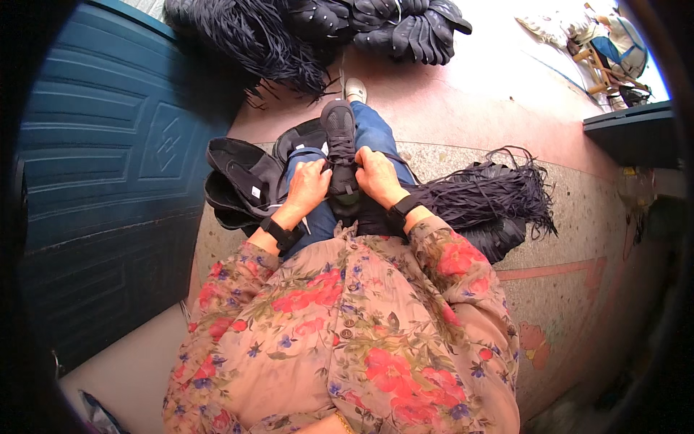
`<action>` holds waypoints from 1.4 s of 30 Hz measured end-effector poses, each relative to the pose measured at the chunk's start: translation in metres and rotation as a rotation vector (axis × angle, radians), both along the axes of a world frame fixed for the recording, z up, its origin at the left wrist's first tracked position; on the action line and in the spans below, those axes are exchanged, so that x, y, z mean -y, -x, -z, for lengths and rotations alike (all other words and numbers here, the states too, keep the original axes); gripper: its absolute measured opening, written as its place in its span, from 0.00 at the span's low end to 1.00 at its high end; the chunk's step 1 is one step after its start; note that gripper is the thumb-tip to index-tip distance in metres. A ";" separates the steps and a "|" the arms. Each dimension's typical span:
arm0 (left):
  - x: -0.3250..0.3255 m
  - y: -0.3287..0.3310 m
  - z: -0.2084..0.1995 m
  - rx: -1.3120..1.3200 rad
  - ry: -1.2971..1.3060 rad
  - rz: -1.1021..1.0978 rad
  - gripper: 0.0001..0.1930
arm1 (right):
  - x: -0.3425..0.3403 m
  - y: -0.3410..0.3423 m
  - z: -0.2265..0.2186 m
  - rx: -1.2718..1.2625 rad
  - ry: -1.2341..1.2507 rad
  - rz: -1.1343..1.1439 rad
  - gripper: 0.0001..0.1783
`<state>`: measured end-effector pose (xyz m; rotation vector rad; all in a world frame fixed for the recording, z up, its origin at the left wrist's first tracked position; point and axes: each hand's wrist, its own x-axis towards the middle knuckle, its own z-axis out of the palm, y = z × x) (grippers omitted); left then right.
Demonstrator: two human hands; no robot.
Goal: The recorder is threading laces into black shoes and securing them.
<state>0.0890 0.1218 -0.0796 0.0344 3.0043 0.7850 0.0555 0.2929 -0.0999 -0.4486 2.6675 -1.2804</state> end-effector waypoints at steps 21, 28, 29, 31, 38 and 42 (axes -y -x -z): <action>-0.030 0.098 -0.010 0.854 -0.628 0.149 0.26 | 0.000 -0.008 -0.004 0.038 0.130 0.076 0.04; -0.009 0.090 -0.020 0.963 -0.925 0.052 0.17 | 0.006 -0.006 0.000 -0.177 -0.118 -0.092 0.07; -0.009 0.090 -0.021 0.951 -0.889 0.049 0.16 | 0.008 -0.007 -0.001 -0.189 -0.192 -0.127 0.07; -0.012 0.090 -0.022 0.913 -0.877 0.012 0.12 | 0.014 -0.007 -0.001 -0.195 -0.265 -0.138 0.07; -0.013 0.087 -0.015 0.481 -0.544 0.084 0.05 | 0.016 -0.004 0.001 -0.428 -0.423 -0.245 0.06; -0.007 0.090 -0.011 0.509 -0.658 0.069 0.05 | 0.017 -0.003 -0.002 -0.558 -0.598 -0.306 0.05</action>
